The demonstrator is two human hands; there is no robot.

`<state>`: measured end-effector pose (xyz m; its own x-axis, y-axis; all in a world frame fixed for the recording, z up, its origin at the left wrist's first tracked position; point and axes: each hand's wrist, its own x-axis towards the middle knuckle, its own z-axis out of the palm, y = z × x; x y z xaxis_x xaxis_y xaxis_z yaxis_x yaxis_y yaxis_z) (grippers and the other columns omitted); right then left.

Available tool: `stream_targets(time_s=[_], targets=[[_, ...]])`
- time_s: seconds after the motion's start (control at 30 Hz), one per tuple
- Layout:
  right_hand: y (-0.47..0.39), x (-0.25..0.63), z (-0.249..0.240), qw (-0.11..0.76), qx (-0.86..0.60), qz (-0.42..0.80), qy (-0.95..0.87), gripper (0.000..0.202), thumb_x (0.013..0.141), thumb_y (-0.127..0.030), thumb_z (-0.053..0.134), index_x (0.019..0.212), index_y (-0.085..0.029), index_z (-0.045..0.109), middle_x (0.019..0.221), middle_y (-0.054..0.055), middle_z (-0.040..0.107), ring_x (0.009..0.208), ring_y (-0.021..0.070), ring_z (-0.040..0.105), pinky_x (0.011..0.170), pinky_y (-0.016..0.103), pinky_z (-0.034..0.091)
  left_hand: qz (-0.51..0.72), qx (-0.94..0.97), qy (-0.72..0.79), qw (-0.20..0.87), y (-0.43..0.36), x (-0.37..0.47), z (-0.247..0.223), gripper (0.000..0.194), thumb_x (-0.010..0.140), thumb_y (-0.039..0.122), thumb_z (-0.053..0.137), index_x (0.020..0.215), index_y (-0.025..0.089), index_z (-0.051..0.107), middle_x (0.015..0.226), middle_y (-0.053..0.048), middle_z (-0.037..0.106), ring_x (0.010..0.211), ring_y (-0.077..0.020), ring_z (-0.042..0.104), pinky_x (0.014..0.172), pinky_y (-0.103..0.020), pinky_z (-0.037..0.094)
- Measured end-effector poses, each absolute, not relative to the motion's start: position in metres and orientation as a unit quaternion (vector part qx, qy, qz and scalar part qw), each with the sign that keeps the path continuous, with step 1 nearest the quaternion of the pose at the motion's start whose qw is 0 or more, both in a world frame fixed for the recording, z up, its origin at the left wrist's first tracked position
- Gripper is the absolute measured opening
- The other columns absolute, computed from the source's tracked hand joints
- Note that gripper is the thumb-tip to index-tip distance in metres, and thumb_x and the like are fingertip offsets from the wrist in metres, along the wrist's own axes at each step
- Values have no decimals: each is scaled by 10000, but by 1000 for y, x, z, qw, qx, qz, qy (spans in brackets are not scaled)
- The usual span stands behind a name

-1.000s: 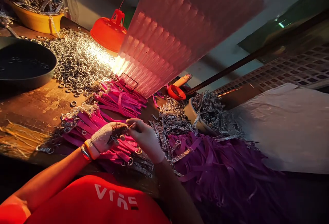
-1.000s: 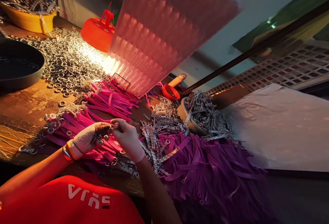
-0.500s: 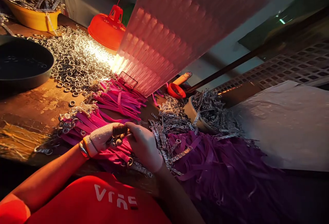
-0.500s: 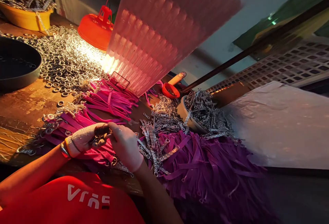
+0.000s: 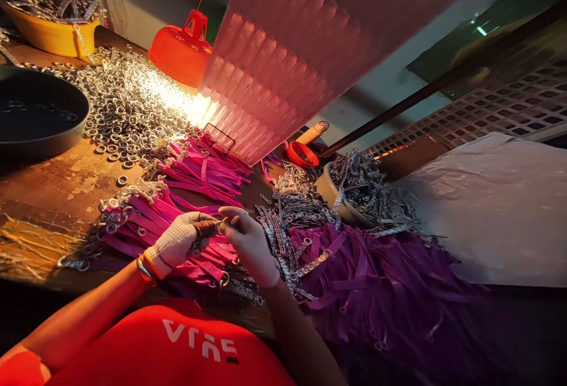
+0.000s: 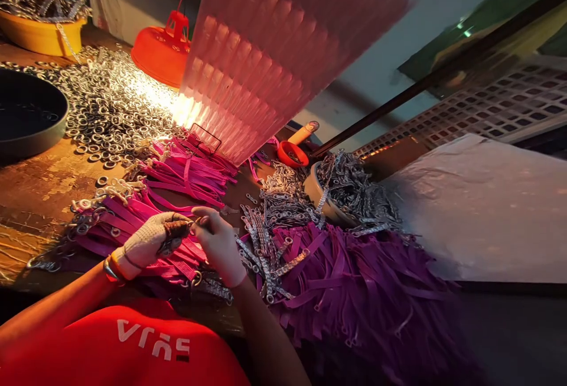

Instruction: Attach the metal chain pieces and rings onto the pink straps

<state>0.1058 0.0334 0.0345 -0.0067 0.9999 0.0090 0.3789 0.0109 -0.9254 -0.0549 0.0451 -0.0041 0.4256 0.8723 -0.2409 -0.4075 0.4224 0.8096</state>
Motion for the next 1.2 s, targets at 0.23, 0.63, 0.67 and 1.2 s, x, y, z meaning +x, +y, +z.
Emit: stream_targets(time_s=[0.23,0.63,0.67,1.2], targets=[[59,113,33,515,-571,497,-402,287,658,-303,716,915,-189,660,591,-80,534,473,67,386,443,203,282,553,334,401,649,50,-64,5,152,774,37,714,816,179,750,851,-51,655,794,-130,604,636,-132,491],[45,82,42,522,-575,403,-484,265,709,-338,784,931,-196,753,682,-48,607,571,99,511,543,239,433,381,83,291,874,55,-69,-20,230,840,199,649,1061,139,677,884,-95,739,550,-148,662,362,-182,440],[43,80,39,522,-580,388,-491,258,723,-338,776,939,-198,755,692,-42,626,586,106,531,556,239,452,381,78,291,874,53,-67,-18,210,843,176,649,1048,138,672,864,-83,733,535,-140,655,351,-175,428],[3,88,24,476,-448,88,-752,202,938,-171,563,1042,-225,728,908,11,777,799,148,718,757,249,547,370,125,257,884,20,-53,11,149,899,193,588,772,157,519,534,79,386,344,-26,302,292,-108,210]])
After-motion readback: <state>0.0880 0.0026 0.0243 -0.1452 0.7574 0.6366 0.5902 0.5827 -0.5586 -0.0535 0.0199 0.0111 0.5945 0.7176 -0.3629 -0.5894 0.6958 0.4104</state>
